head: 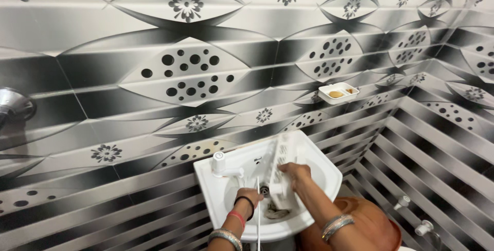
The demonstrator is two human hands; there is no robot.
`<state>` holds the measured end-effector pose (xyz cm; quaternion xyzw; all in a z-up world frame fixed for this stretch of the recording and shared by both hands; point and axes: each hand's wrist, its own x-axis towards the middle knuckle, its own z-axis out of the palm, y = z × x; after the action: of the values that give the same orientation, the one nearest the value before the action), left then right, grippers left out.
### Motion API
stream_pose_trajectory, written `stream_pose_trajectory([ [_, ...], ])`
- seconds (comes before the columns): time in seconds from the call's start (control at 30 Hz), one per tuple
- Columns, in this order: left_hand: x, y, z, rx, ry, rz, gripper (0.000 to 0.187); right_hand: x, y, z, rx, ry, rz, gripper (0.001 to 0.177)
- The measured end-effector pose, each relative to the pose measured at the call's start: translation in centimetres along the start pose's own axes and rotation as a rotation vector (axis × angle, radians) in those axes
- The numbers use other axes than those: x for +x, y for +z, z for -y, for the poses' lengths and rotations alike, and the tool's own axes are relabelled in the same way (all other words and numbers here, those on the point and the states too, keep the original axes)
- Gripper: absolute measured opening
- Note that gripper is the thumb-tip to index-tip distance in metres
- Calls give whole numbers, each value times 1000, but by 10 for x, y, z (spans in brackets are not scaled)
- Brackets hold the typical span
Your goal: The person scrubs a white plastic ice tray with a cloth under running water in a sink, rinses it, and places it on the sink edge. They then pick up small foil-wrapped packets from the floor and place them into the tray.
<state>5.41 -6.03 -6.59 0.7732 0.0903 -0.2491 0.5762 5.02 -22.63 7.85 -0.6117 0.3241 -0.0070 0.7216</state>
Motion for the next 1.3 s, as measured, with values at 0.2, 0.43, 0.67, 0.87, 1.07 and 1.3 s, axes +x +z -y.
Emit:
stream_pose_trajectory([
  [0.2,-30,16,-77,140,134,-194,19,1,-33,52,-195,-319,174,24],
  [0.43,-69,22,-163,512,277,-265,21,-52,-59,102,-543,-498,68,25],
  [0.67,-41,15,-180,520,123,1,22,-55,-80,136,-584,-550,207,23],
  [0.87,-42,17,-187,750,118,18,23,-65,-80,143,-665,-556,247,24],
  [1.07,-83,13,-203,734,568,-77,24,-76,-75,150,-876,-618,174,28],
  [1.3,-67,44,-134,1000,846,-16,18,-70,-78,142,-1412,-686,120,39],
])
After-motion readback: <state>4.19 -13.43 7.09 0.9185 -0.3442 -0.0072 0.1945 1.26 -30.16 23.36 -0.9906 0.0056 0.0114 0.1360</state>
